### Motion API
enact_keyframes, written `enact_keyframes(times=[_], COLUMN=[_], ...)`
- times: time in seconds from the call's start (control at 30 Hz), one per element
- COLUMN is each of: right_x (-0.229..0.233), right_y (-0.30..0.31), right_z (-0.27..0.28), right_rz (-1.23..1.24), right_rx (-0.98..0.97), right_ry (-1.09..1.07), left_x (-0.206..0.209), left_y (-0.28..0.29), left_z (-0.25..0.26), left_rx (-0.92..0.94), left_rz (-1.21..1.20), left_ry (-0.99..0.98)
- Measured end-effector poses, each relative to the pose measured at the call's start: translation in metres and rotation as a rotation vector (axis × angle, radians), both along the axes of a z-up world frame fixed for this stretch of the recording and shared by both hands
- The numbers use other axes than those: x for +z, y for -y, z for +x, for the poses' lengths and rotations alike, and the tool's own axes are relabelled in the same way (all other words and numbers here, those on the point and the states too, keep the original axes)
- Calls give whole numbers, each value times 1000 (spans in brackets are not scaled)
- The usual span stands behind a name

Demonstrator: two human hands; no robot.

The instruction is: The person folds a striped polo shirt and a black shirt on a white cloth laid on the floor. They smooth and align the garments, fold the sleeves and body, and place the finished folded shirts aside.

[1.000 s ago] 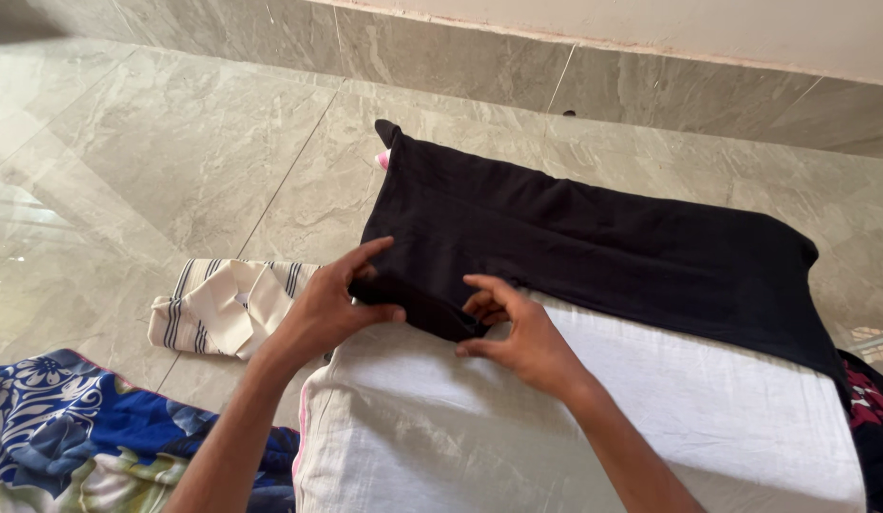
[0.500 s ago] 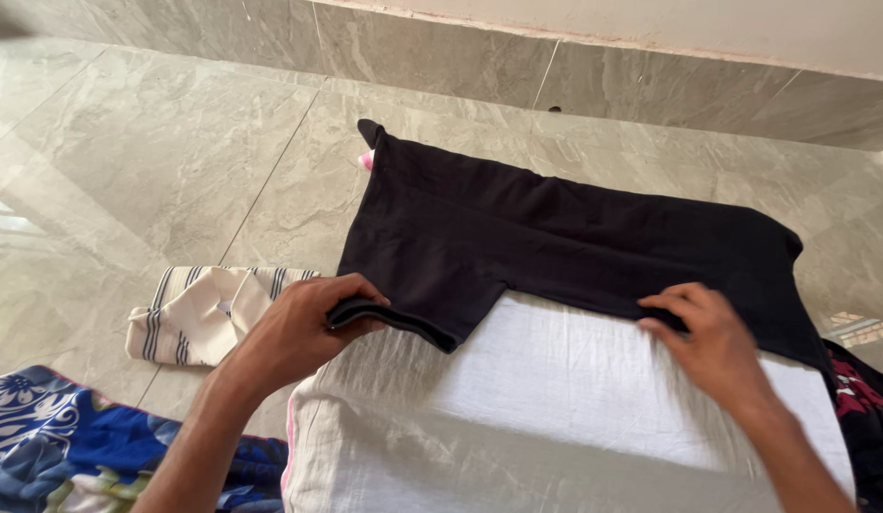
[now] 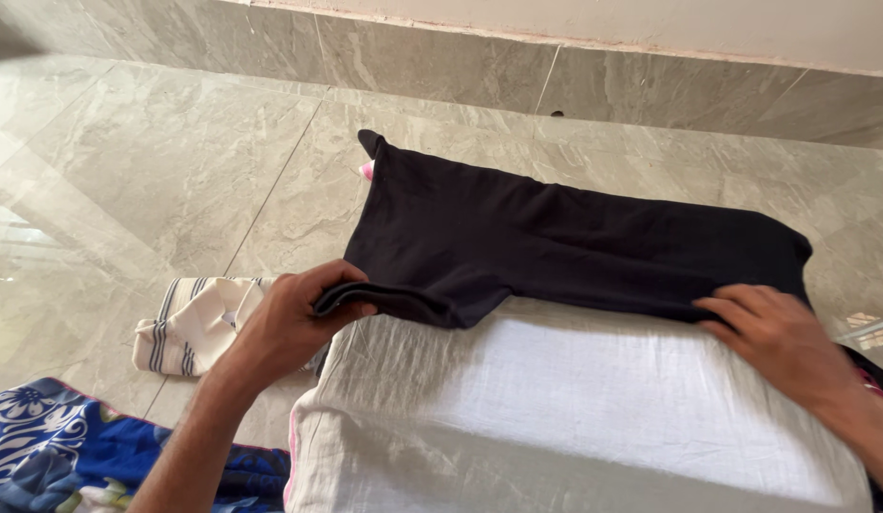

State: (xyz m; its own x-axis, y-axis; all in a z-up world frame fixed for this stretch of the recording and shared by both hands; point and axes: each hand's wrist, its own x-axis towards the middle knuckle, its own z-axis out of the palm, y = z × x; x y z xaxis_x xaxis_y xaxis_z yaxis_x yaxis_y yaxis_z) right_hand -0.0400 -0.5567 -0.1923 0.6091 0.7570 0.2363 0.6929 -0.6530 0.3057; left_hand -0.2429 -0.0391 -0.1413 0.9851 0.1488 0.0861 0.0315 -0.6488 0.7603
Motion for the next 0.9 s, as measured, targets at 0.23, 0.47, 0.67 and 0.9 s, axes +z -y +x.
enact_keyframes(times=[0.23,0.47,0.67,0.9], right_x=[-35,-50,-31,21], right_y=[104,167,133,66], right_z=[59,222,272,245], right_rz=[29,478,858,1043], right_rx=[-208,-160,-226,-568], right_ry=[74,72,-296,-1031], left_x=[-5,41,54,15], left_y=[-14,-36,-41,-20], left_z=[28,118,167,172], left_rx=[21,329,466,193], left_rz=[6,783,319,-738], left_ry=[386,633,14,-85])
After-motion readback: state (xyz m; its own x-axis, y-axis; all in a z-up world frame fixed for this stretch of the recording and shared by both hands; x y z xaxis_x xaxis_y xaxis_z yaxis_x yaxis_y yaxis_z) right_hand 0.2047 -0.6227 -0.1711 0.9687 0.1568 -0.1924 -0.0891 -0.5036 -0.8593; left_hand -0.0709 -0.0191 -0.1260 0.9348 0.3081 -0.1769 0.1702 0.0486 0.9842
